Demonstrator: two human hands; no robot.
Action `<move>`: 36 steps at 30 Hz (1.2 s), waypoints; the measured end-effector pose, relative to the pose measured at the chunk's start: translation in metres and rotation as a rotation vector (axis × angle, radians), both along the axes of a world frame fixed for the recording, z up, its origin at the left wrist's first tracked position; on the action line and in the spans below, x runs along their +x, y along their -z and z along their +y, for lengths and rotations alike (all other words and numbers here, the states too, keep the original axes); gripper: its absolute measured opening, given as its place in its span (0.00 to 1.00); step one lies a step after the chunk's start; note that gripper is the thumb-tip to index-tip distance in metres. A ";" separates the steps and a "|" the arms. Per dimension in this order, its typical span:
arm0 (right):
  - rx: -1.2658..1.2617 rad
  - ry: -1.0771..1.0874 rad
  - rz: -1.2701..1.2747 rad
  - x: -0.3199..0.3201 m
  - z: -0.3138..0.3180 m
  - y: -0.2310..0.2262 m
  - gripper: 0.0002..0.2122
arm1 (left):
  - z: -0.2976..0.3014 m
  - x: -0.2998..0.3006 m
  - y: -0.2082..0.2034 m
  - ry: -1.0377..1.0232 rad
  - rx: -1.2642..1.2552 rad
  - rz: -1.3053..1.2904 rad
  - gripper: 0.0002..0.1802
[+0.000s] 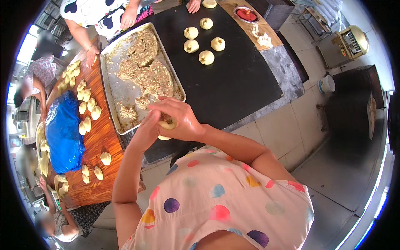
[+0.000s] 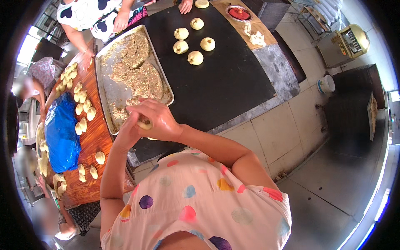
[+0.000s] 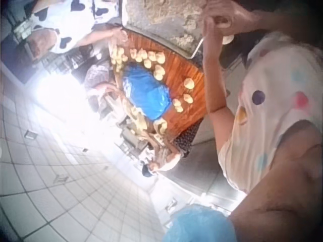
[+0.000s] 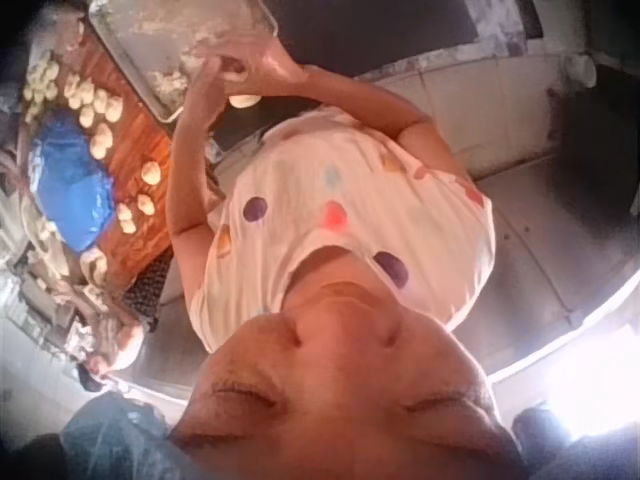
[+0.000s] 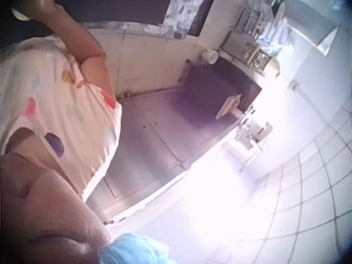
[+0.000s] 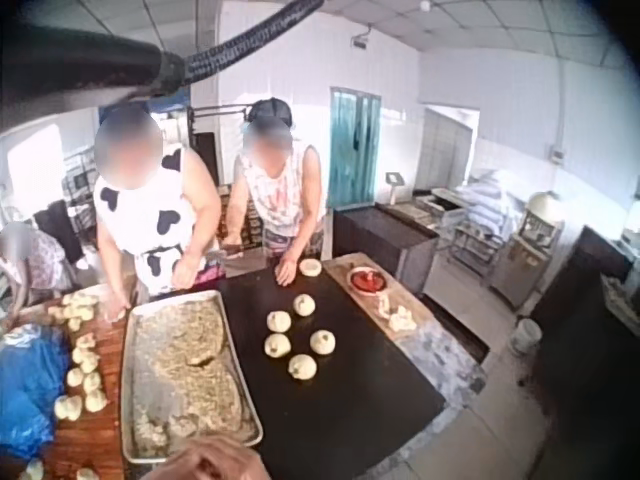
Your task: The person flattens pieces of dough by hand on a surface, scoops a portion of filling from a tray into the center, and pinches the dough closed to form filled balls.
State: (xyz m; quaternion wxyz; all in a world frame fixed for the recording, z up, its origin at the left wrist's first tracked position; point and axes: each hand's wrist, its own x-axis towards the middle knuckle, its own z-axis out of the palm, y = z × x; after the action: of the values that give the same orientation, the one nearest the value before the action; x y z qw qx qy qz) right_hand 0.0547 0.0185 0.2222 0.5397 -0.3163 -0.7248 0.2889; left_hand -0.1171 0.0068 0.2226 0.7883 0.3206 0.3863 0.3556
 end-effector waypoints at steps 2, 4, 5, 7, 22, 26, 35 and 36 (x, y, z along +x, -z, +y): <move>-0.212 -0.043 0.249 0.000 0.005 0.007 0.17 | 0.007 0.003 0.002 -0.015 0.122 0.117 0.32; -0.418 -0.078 0.418 -0.004 0.010 0.000 0.11 | 0.019 0.019 0.002 -0.141 0.220 0.402 0.34; -0.436 -0.127 0.511 -0.003 0.021 0.016 0.08 | 0.030 0.028 -0.005 -0.092 0.374 0.489 0.36; -0.265 -0.033 0.496 -0.007 0.040 0.002 0.10 | 0.045 0.043 -0.033 -0.117 0.583 0.628 0.38; 0.116 -0.037 -0.062 -0.020 0.066 -0.042 0.23 | 0.071 0.012 -0.096 -0.147 0.139 -0.057 0.61; 0.008 -0.085 0.067 -0.029 0.066 -0.038 0.14 | 0.069 0.001 -0.086 -0.288 0.124 -0.111 0.56; 0.018 0.017 0.161 -0.041 0.049 -0.026 0.11 | 0.049 0.036 -0.002 -0.531 -0.199 -0.519 0.31; 0.104 0.038 0.103 -0.042 0.045 -0.021 0.12 | 0.048 0.041 0.001 -0.535 -0.177 -0.517 0.31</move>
State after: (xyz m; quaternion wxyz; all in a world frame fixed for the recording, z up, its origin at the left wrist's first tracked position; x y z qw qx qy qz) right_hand 0.0128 0.0638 0.2437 0.5973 -0.2865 -0.7039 0.2564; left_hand -0.0758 0.0545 0.2218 0.7637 0.0387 0.2738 0.5834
